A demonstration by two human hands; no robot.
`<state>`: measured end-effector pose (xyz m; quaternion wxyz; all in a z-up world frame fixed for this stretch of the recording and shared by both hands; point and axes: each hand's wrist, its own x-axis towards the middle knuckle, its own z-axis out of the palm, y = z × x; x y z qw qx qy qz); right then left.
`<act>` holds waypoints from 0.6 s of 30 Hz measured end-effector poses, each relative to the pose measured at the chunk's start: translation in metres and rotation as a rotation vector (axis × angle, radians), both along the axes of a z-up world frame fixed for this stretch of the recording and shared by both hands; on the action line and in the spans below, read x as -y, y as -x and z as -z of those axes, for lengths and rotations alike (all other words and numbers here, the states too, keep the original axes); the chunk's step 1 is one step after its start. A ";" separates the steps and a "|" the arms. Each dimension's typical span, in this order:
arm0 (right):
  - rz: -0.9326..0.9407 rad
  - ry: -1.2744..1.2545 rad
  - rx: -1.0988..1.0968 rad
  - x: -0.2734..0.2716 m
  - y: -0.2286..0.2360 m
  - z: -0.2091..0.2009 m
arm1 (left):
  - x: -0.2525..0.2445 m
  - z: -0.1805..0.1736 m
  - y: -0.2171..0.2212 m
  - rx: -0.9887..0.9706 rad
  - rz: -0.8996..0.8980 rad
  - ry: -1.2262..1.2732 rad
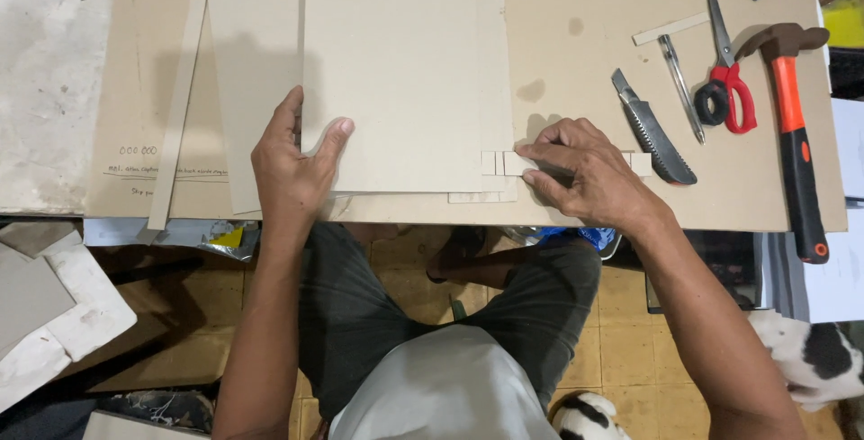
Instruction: The person aligns a small rectangular piece of cardboard on a larger sheet and uses a utility knife to cut along the edge. They then pick up a stack of white papers, briefly inspect the top sheet, and place it back down. The person continues to align and cut the cardboard sheet using the knife.
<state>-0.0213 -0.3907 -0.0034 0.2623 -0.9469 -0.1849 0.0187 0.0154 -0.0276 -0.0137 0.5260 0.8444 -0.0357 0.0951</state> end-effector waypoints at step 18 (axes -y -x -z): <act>0.004 0.024 -0.006 -0.003 0.000 -0.005 | 0.001 -0.005 0.001 -0.032 0.004 -0.041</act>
